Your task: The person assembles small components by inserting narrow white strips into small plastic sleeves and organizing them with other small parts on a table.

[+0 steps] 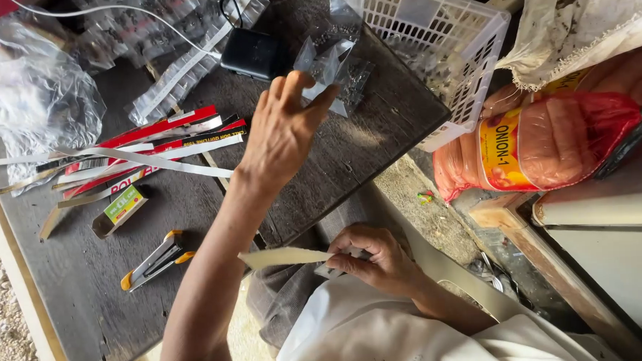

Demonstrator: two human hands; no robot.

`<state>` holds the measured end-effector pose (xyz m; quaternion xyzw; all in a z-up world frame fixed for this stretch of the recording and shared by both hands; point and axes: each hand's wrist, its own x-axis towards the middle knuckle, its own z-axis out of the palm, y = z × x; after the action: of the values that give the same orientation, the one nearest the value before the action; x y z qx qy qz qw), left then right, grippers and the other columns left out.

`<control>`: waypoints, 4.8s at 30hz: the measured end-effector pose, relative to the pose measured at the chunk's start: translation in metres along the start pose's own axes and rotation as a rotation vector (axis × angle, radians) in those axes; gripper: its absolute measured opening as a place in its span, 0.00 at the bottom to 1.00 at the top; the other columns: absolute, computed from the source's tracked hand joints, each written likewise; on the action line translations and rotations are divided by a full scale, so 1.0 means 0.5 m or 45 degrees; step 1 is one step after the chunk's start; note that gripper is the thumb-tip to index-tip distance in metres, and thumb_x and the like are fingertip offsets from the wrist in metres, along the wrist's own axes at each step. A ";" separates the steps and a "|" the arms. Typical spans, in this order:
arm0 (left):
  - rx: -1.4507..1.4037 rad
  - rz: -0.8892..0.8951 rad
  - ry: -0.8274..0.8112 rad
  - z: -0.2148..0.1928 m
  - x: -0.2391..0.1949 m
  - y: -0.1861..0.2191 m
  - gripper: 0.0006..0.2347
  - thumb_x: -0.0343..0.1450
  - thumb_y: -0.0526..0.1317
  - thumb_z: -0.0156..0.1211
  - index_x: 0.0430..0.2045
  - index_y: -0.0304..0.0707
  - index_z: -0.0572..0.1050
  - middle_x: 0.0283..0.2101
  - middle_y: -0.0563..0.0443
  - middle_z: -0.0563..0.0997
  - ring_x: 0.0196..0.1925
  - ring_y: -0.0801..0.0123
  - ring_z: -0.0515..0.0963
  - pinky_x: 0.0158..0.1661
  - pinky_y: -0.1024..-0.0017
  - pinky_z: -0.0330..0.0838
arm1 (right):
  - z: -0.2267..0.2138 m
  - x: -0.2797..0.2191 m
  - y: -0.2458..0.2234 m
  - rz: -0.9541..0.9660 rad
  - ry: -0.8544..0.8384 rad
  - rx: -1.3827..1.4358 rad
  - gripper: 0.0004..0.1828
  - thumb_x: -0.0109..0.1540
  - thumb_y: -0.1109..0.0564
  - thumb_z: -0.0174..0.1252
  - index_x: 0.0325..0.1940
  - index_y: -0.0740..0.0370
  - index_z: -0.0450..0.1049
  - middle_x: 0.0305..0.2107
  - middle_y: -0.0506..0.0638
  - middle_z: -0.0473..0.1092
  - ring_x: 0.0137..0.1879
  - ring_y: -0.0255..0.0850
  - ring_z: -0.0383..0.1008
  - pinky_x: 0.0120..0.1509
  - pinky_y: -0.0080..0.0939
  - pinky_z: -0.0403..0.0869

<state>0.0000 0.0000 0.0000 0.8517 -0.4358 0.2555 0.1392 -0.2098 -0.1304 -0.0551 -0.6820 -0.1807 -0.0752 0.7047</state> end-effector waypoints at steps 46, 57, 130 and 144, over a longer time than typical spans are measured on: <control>-0.582 -0.230 -0.197 -0.211 -0.272 0.173 0.02 0.73 0.36 0.63 0.31 0.47 0.76 0.33 0.57 0.77 0.33 0.66 0.75 0.37 0.65 0.59 | -0.031 0.010 0.023 0.025 0.077 0.163 0.08 0.63 0.62 0.62 0.46 0.61 0.75 0.67 0.62 0.65 0.53 0.42 0.78 0.53 0.38 0.80; -1.145 -0.235 -0.546 -0.253 -0.277 0.154 0.04 0.74 0.43 0.62 0.39 0.50 0.79 0.43 0.58 0.82 0.39 0.71 0.82 0.46 0.69 0.59 | -0.057 0.007 0.042 0.063 -0.258 0.352 0.04 0.61 0.64 0.64 0.40 0.61 0.79 0.60 0.66 0.70 0.49 0.42 0.76 0.56 0.43 0.75; -0.788 -0.772 0.272 -0.256 -0.318 0.190 0.07 0.67 0.36 0.72 0.36 0.40 0.82 0.29 0.52 0.82 0.33 0.59 0.83 0.38 0.65 0.73 | 0.038 0.003 0.043 0.216 0.048 -0.115 0.09 0.68 0.61 0.58 0.44 0.69 0.81 0.21 0.51 0.73 0.35 0.28 0.69 0.41 0.31 0.75; 0.239 -0.853 -0.216 -0.314 -0.483 0.024 0.22 0.76 0.51 0.61 0.65 0.45 0.70 0.53 0.44 0.75 0.52 0.49 0.72 0.48 0.53 0.64 | 0.042 0.004 0.021 0.168 0.207 -0.315 0.09 0.71 0.57 0.54 0.46 0.64 0.77 0.30 0.44 0.73 0.32 0.28 0.65 0.37 0.28 0.67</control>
<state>-0.1774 0.2274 -0.0037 0.9746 -0.1171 0.1629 0.0997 -0.2074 -0.1090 -0.0643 -0.7656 -0.0672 -0.1053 0.6311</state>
